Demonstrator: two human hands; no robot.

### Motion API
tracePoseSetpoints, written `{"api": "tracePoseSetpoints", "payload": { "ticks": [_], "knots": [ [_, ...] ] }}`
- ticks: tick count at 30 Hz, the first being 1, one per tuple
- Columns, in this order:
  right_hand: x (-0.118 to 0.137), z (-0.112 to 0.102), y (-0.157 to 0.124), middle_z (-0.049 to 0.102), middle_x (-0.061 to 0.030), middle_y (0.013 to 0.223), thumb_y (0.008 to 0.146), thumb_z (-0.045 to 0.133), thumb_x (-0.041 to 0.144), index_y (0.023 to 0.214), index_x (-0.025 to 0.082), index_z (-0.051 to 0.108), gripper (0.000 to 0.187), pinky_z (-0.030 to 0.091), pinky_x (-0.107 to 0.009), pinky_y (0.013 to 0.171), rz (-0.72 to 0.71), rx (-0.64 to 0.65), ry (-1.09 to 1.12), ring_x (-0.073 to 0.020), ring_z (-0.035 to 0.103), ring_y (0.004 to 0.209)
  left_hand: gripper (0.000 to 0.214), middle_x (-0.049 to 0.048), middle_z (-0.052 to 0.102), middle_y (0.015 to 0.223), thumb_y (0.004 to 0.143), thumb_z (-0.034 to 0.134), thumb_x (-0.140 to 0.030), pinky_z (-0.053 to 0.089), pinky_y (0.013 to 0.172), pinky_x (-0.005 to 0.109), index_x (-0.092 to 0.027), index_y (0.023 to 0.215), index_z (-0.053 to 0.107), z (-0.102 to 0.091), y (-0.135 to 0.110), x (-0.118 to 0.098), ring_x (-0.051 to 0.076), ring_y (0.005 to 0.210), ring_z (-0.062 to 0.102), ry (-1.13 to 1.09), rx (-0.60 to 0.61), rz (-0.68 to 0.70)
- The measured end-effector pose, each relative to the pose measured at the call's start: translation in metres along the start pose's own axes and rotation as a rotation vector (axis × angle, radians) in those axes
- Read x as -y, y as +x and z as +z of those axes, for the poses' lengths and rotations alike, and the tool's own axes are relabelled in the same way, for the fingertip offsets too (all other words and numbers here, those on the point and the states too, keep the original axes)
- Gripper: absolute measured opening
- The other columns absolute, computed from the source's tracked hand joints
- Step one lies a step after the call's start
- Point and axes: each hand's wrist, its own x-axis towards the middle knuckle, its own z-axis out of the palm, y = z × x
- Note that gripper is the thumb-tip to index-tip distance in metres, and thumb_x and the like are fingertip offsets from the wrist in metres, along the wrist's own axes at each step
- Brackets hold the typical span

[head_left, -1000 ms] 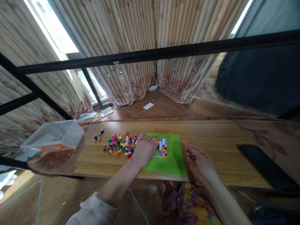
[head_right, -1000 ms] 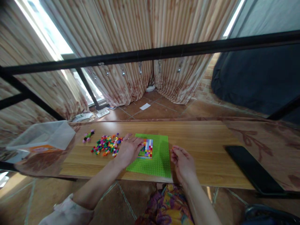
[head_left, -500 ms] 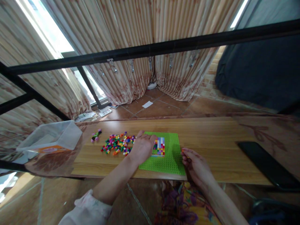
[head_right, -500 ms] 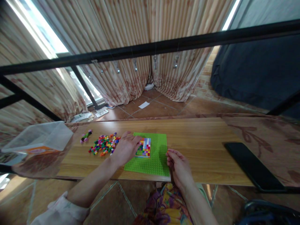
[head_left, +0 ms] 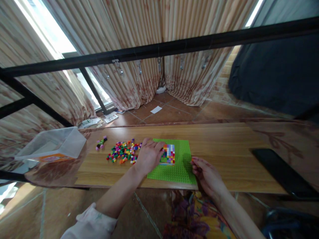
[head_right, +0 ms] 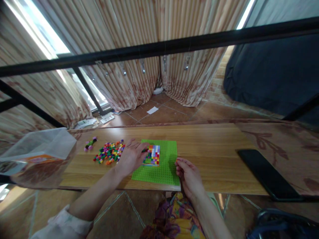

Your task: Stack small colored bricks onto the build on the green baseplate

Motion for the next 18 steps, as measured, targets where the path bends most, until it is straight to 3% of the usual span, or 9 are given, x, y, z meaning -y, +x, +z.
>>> {"api": "tracePoseSetpoints", "payload": {
  "ticks": [6,18],
  "knots": [
    [0.001,0.000,-0.001,0.067,0.0000,0.064,0.054,0.084,0.022,0.074,0.016,0.072,0.023,0.043,-0.012,0.041,0.044,-0.006,0.044,-0.0056,0.053,0.050,0.031,0.0029,0.073,0.092,0.092,0.048,-0.018,0.030,0.107,0.047,-0.022,0.122,0.055,0.006,-0.015,-0.002,0.020,0.095,0.062,-0.020,-0.078,-0.058],
    [0.001,-0.001,-0.001,0.067,0.0001,0.066,0.055,0.085,0.022,0.077,0.015,0.072,0.027,0.042,-0.011,0.043,0.053,0.024,0.049,-0.0048,0.052,0.051,0.036,0.0042,0.073,0.090,0.094,0.043,-0.017,0.033,0.106,0.046,-0.020,0.128,0.054,0.013,-0.017,-0.011,0.019,0.091,0.062,-0.025,-0.103,-0.040]
  ]
}}
